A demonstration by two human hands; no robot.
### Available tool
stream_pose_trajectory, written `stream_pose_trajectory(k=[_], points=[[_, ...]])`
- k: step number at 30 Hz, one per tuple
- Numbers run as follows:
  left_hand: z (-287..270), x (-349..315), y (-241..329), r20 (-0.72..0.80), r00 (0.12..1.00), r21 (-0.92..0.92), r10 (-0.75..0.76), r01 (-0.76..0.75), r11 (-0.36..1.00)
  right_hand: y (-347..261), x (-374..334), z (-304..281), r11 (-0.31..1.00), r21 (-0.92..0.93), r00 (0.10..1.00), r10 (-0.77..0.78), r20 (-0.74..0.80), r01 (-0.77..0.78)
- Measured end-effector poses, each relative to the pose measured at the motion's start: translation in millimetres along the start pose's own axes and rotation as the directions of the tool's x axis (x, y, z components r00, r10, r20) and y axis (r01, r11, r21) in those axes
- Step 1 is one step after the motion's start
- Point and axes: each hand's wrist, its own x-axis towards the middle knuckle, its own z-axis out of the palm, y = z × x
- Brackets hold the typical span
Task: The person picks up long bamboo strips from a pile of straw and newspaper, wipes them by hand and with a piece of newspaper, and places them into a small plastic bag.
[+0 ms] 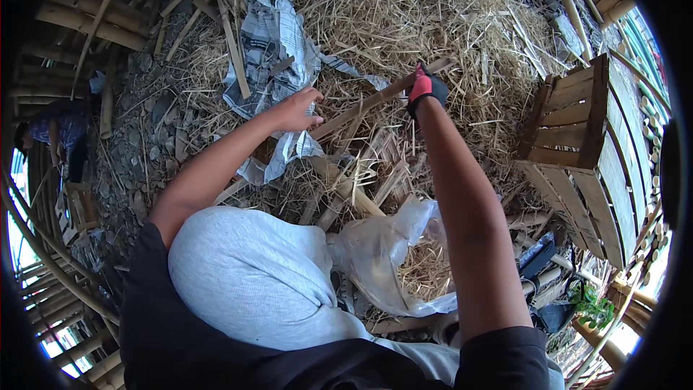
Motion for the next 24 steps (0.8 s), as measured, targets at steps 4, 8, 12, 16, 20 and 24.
stream_pose_trajectory(k=[4,8,12,16,20,24], points=[[2.7,4.6,12.8,0.020,1.000,-0.139,0.006,-0.003,0.990,-28.8,89.8,-58.1,0.988,0.138,0.997,-0.066,-0.037,0.071],[16.5,-5.2,0.1,0.094,0.991,-0.110,0.092,-0.082,0.991,-62.3,161.6,-116.7,0.937,0.270,0.969,-0.242,0.040,0.223],[32.2,15.9,22.0,0.076,0.984,-0.174,0.161,-0.146,0.974,-99.1,200.4,-218.9,0.944,0.204,0.957,-0.280,0.074,0.261],[34.1,0.7,8.0,0.199,0.976,-0.096,0.087,-0.069,0.993,-91.0,122.4,-183.6,0.811,-0.570,0.731,-0.467,-0.498,0.130],[46.0,12.3,15.1,0.224,0.964,-0.118,0.143,-0.119,0.986,-74.0,-0.3,-120.8,0.236,-0.658,0.431,-0.890,0.148,0.715],[58.4,20.1,21.6,0.273,0.956,-0.237,0.103,-0.037,0.971,1.3,-58.0,-62.8,-0.255,-0.309,0.177,-0.434,0.883,0.916]])
